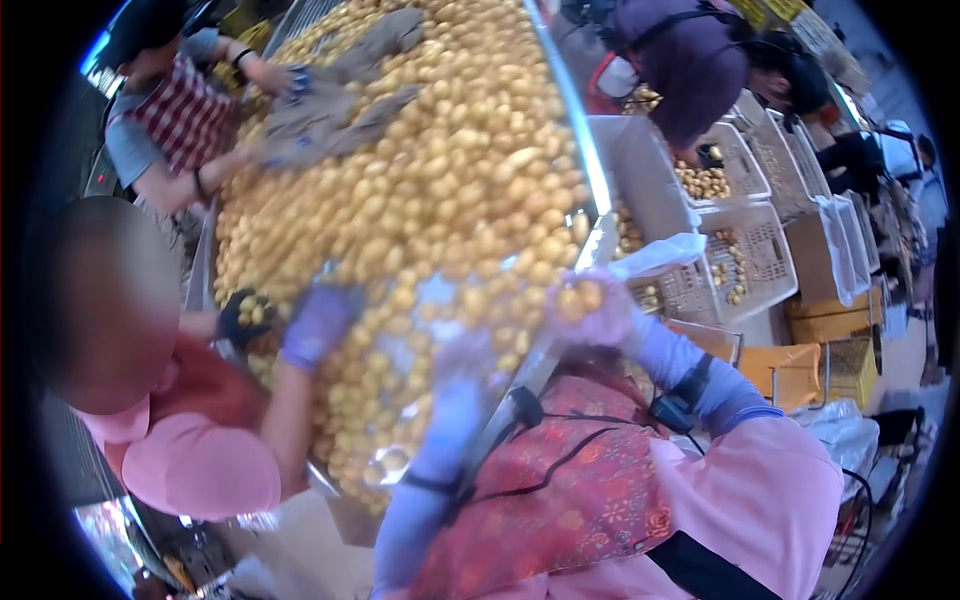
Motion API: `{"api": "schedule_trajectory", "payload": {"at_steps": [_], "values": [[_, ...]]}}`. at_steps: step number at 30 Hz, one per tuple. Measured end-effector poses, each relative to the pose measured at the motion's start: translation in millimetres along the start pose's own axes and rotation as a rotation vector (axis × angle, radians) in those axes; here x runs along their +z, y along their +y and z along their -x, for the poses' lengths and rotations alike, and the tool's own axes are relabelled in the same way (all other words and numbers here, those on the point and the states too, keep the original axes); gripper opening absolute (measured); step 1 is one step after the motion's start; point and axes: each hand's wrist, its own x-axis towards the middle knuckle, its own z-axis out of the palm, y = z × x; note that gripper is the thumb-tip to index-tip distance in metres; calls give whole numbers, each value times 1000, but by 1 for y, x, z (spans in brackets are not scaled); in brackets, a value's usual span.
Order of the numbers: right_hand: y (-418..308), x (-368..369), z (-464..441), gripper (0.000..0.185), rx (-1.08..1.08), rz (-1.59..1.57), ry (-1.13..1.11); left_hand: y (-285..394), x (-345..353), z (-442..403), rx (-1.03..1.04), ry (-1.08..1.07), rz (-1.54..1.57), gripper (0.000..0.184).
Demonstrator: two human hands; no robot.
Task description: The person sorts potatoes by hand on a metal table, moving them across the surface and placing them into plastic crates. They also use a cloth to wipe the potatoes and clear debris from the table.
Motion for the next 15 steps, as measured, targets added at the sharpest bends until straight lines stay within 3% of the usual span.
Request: {"api": "schedule_trajectory", "payload": {"at_steps": [1,2,3,6,7,9,10,11,13,14,15], "values": [[-29,-7,15,26,-283,352,-15,-34,26,35,-48,-17,-131,72],[-59,-8,30,28,-407,415,-28,-34,-17,49,-38,-195,-161,74],[-94,-5,50,30,-517,400,-29,-37,-27,78,-91,-105,-365,78],[-192,-7,120,35,-899,407,171,-87,-9,146,-533,-76,-562,83],[-210,-3,125,37,-1028,499,291,-96,-12,152,-606,11,-271,83],[-203,-4,70,32,-1336,1053,546,-98,0,119,-757,136,-224,84],[-202,-32,41,30,-1352,1646,427,-80,13,103,-733,89,-364,83],[-136,-12,16,28,-1140,1770,248,-61,27,87,-707,45,-506,83],[7,43,-33,26,-654,1940,-104,-24,31,62,-431,-109,-583,81],[25,40,-69,21,-872,2401,-608,-19,26,66,-354,-105,-479,79],[59,57,-83,16,-1062,2570,-746,-14,21,69,-280,-109,-373,78]]}}
